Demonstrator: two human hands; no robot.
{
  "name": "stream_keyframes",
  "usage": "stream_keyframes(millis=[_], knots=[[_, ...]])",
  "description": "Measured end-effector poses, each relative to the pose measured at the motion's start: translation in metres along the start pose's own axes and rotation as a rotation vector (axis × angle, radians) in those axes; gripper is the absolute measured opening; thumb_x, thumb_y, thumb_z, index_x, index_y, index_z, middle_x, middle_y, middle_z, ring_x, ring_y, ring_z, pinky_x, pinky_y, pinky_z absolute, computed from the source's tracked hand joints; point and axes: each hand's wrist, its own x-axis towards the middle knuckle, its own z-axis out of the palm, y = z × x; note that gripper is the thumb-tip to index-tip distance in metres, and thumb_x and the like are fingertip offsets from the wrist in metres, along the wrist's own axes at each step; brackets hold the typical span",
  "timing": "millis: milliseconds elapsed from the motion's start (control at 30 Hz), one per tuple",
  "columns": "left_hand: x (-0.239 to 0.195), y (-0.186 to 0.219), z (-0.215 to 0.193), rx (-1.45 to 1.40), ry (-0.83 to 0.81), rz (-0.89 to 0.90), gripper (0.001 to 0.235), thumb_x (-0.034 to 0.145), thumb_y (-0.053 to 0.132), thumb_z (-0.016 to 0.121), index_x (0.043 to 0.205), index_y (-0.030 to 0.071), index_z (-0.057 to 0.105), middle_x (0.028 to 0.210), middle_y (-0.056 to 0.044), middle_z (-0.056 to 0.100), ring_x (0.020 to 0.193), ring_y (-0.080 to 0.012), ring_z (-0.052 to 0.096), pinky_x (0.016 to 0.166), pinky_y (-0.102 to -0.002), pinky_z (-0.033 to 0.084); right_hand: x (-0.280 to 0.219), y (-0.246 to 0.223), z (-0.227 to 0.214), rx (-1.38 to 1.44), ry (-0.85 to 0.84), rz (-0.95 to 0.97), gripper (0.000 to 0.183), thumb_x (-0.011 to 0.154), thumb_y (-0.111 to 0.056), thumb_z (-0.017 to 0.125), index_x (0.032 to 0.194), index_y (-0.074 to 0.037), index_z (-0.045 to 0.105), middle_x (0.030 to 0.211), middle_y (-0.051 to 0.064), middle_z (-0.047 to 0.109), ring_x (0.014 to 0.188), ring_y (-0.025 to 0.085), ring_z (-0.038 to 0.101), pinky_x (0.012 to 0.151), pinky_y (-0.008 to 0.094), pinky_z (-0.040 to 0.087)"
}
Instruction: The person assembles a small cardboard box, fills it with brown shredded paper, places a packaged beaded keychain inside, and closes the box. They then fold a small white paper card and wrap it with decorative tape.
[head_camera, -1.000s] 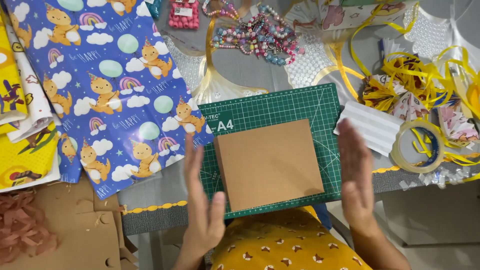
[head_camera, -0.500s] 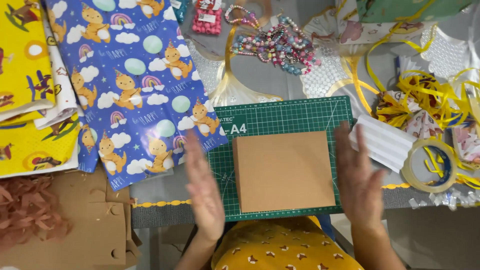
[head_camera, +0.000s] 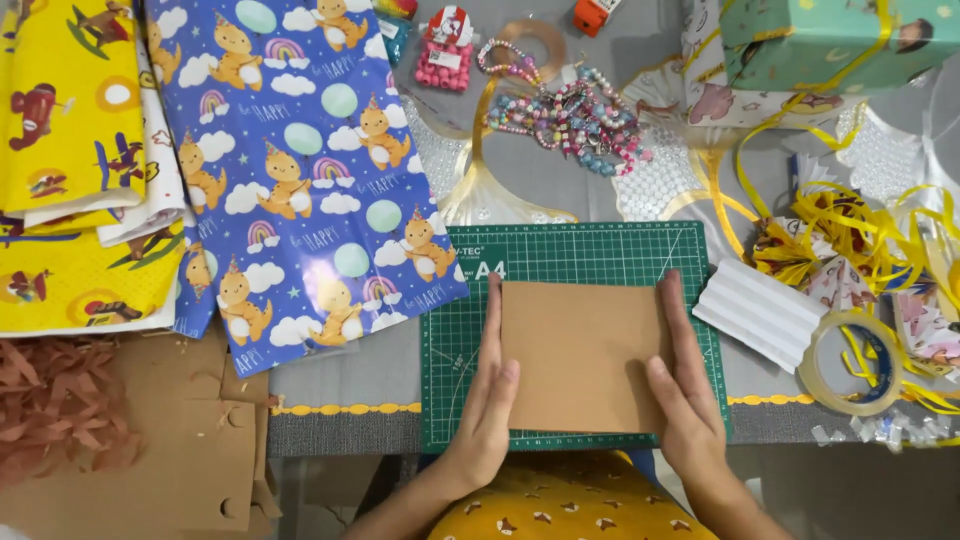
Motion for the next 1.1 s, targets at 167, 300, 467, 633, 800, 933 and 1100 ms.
stream_keyframes(millis=[167,300,467,633,800,933,1100], knots=[[0.0,0.002,-0.007,-0.137,-0.099,-0.075,0.079,0.109,0.039,0.039,0.161,0.016,-0.015,0.174,-0.007,-0.007,0.16,-0.0272,0.014,0.127,-0.051,0.025,0.002,0.009,-0.005,-0.017,-0.097,-0.093,0.072,0.101,-0.024,0.045,0.163,-0.006,0.012,0.175,0.01,0.001,0.163,0.025,0.005,0.13,0.044,0.014],[-0.001,0.014,-0.02,0.103,-0.218,-0.056,0.085,0.108,0.041,0.04,0.159,0.01,-0.021,0.171,-0.01,-0.022,0.162,-0.0282,0.003,0.128,-0.051,0.02,0.003,0.014,-0.009,-0.006,-0.086,-0.118,0.071,0.103,-0.023,0.048,0.163,-0.006,0.014,0.175,0.012,0.002,0.164,0.028,0.001,0.131,0.046,0.01],[-0.004,0.01,-0.045,0.714,-0.398,-0.168,0.145,0.068,0.076,0.062,0.154,0.008,-0.033,0.166,-0.018,-0.037,0.158,-0.0409,-0.023,0.122,-0.062,0.005,0.005,0.006,-0.018,-0.036,-0.25,-0.122,0.066,0.105,-0.033,0.047,0.162,-0.009,0.022,0.175,0.017,-0.001,0.164,0.034,0.0,0.127,0.055,0.016],[0.001,0.009,-0.061,0.859,-0.449,-0.09,0.164,0.052,0.073,0.086,0.158,0.01,-0.023,0.169,-0.02,-0.028,0.159,-0.0419,-0.015,0.122,-0.063,0.007,-0.001,0.013,-0.056,-0.286,-0.264,-0.168,0.059,0.106,-0.048,0.038,0.152,-0.012,0.044,0.167,0.017,0.027,0.155,0.036,0.028,0.12,0.056,0.031],[0.01,0.012,-0.061,1.121,-0.517,-0.225,0.163,0.056,0.077,0.095,0.163,0.017,-0.012,0.173,-0.011,-0.014,0.157,-0.0394,0.013,0.111,-0.06,0.037,0.0,0.04,-0.088,-0.86,0.114,-0.327,0.043,0.096,-0.015,0.069,0.135,-0.005,0.058,0.133,0.013,0.064,0.125,0.031,0.061,0.103,0.044,0.048],[0.021,0.021,-0.051,1.057,-0.51,-0.242,0.144,0.067,0.049,0.101,0.162,0.023,-0.003,0.167,-0.011,0.001,0.148,-0.0392,0.033,0.09,-0.055,0.06,-0.002,0.067,-0.103,-1.215,0.267,-0.232,0.036,0.096,-0.022,0.073,0.13,-0.014,0.063,0.124,0.007,0.063,0.113,0.031,0.06,0.096,0.044,0.045],[0.047,0.022,-0.036,1.038,-0.51,-0.104,0.142,0.069,0.041,0.101,0.163,0.02,-0.003,0.162,-0.016,0.005,0.149,-0.043,0.028,0.099,-0.06,0.055,0.002,0.09,-0.12,-1.273,0.316,-0.224,0.016,0.098,-0.019,0.071,0.114,-0.015,0.072,0.109,0.006,0.07,0.103,0.03,0.064,0.09,0.043,0.047]])
